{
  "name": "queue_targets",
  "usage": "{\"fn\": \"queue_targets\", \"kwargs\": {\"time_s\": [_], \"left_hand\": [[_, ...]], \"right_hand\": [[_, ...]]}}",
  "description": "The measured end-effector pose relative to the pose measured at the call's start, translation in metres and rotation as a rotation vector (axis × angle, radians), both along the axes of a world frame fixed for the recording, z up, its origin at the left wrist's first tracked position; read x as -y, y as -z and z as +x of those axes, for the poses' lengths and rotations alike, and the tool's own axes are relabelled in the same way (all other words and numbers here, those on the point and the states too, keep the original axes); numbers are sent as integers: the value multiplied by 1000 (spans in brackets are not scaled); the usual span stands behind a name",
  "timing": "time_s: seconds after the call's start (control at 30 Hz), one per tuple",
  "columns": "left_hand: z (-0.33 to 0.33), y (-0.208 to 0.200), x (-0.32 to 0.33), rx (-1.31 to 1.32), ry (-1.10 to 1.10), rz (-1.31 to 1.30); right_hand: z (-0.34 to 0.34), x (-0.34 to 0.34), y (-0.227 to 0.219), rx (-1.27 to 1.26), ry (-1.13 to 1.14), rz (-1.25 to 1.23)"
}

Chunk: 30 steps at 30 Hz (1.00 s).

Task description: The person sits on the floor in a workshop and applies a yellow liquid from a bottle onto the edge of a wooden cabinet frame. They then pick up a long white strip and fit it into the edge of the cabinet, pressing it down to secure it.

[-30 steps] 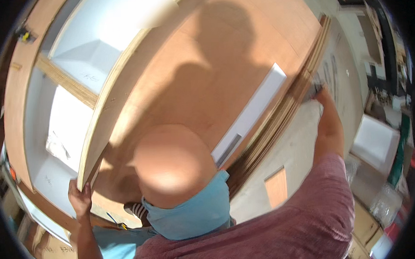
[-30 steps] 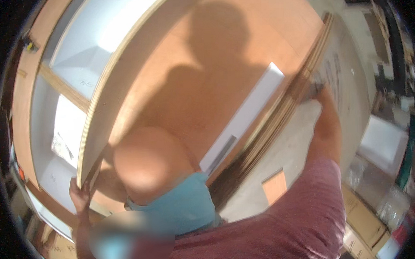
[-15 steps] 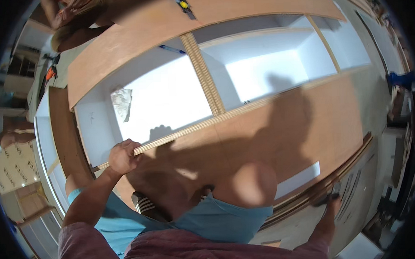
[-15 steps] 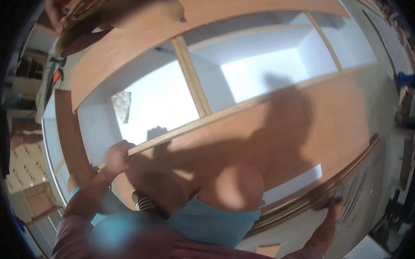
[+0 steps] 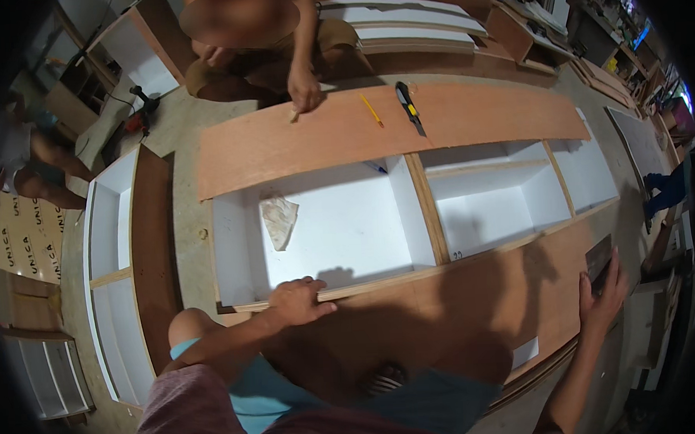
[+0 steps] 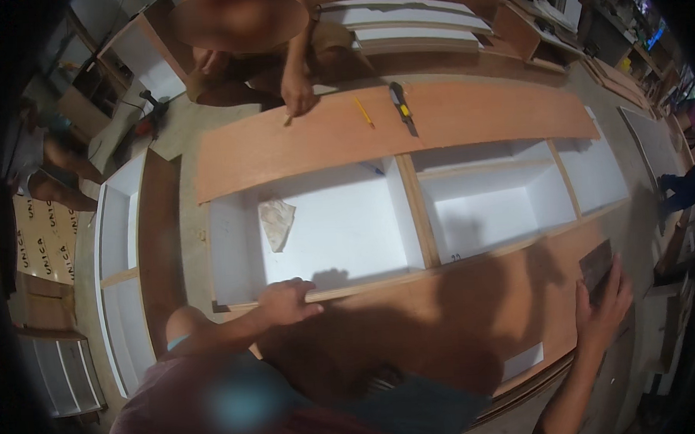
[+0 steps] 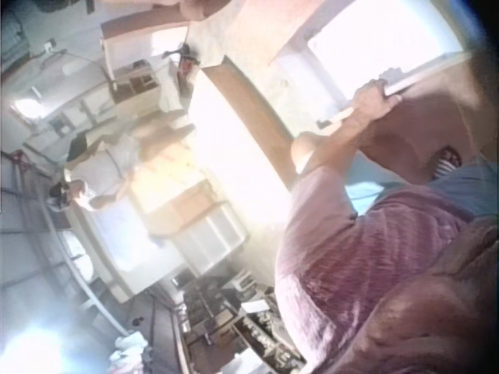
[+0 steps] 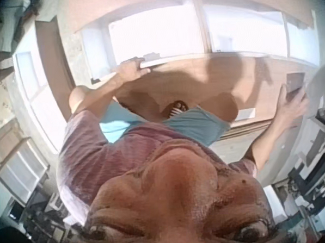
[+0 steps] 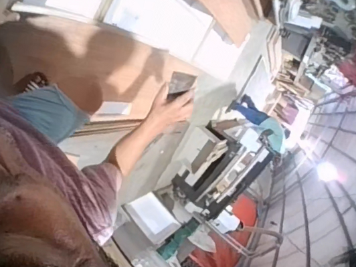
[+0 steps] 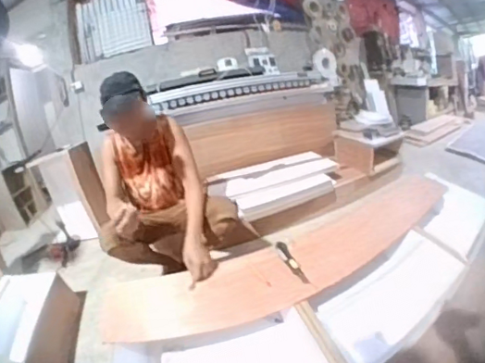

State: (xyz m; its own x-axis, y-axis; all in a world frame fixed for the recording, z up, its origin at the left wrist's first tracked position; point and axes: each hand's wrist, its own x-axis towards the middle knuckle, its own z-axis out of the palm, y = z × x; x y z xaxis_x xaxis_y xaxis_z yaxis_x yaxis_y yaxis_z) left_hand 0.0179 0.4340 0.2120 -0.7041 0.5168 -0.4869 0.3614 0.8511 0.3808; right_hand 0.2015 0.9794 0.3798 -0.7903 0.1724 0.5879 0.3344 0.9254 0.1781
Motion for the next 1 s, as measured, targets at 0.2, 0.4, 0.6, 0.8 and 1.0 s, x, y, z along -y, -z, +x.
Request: {"fn": "queue_targets", "kwargs": {"time_s": [0.2,0.4,0.6,0.8,1.0], "left_hand": [[-5,11,11,47,-97,142],[-20,-3,0,649,-317,1105],[1,-35,8,1513,-386,1347],[12,-44,14,1668,-281,1418],[12,-32,13,1809,-325,1593]], "right_hand": [[-138,123,-43,-269,-801,-1284],[-189,264,23,100,-898,-2614],[-183,335,92,122,-763,-2777],[-188,361,68,71,-504,-2534],[-197,365,59,174,-526,-2579]]}}
